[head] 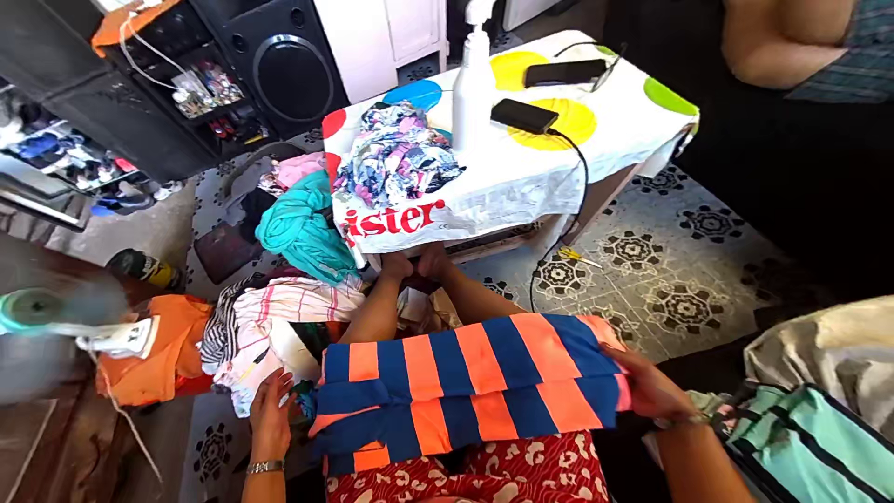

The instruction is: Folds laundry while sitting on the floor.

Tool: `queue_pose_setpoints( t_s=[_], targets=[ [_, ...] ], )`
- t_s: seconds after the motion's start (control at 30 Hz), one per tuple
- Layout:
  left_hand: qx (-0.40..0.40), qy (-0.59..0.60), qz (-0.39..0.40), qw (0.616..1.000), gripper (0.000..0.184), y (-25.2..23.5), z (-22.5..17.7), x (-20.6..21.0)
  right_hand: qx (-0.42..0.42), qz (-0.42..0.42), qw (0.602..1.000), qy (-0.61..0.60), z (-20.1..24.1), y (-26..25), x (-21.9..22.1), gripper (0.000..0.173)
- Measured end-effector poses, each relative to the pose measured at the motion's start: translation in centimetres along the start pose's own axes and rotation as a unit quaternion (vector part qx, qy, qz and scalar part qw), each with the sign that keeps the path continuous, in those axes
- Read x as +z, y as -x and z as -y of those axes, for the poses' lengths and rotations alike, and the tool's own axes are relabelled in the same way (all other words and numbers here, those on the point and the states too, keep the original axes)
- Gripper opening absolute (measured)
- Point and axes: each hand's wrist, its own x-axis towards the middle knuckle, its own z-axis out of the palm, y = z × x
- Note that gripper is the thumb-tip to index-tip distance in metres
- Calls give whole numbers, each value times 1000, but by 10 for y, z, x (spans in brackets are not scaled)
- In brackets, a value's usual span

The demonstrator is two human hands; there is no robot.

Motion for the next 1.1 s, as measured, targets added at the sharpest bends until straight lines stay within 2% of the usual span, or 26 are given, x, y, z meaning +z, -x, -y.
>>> queue_pose_setpoints(
  t_s=[0.07,0.13,0.2,0.27,0.33,0.4,0.47,0.53,0.63,0.67,0.8,0.9,0.93,1.0,1.07,1.1],
  targets=[
    [13,25,-2,1000,36,16,-1,-15,-61,32,997,-39,23,16,16,23],
    [23,66,11,998,33,29,1,-29,-110,86,988,-71,48,35,50,26],
    [20,116,48,992,37,42,1,-39,-144,136,980,-18,69,61,107,32],
    [5,143,95,985,45,53,3,-46,-159,213,962,57,73,84,171,50],
    [-15,147,159,976,55,59,4,-51,-187,337,909,157,56,105,243,63],
    [-44,168,201,964,65,62,1,-53,-238,449,831,224,16,109,307,71],
    [-84,178,185,963,70,66,-4,-50,-237,484,776,327,-25,105,345,71],
    [-108,144,188,966,67,61,1,-48,-254,458,745,413,-59,99,355,61],
    [-73,92,212,970,39,52,16,-45,-376,368,719,454,-103,88,337,42],
    [-53,80,217,971,38,51,16,-43,-413,337,715,452,-112,84,330,38],
    [18,90,228,969,45,60,-6,-37,-492,237,703,457,-119,78,317,46],
    [36,94,221,970,44,59,-10,-40,-477,196,697,499,-133,70,318,55],
    [35,52,200,978,44,55,-5,-41,-458,198,694,519,-140,67,319,57],
    [40,-148,144,978,51,46,10,-43,-441,201,687,541,-150,63,320,58],
    [66,-347,113,929,62,52,10,-36,-444,201,684,543,-151,62,322,57],
    [112,-383,103,911,63,64,7,-26,-444,200,688,538,-150,63,322,57]
  ],
)
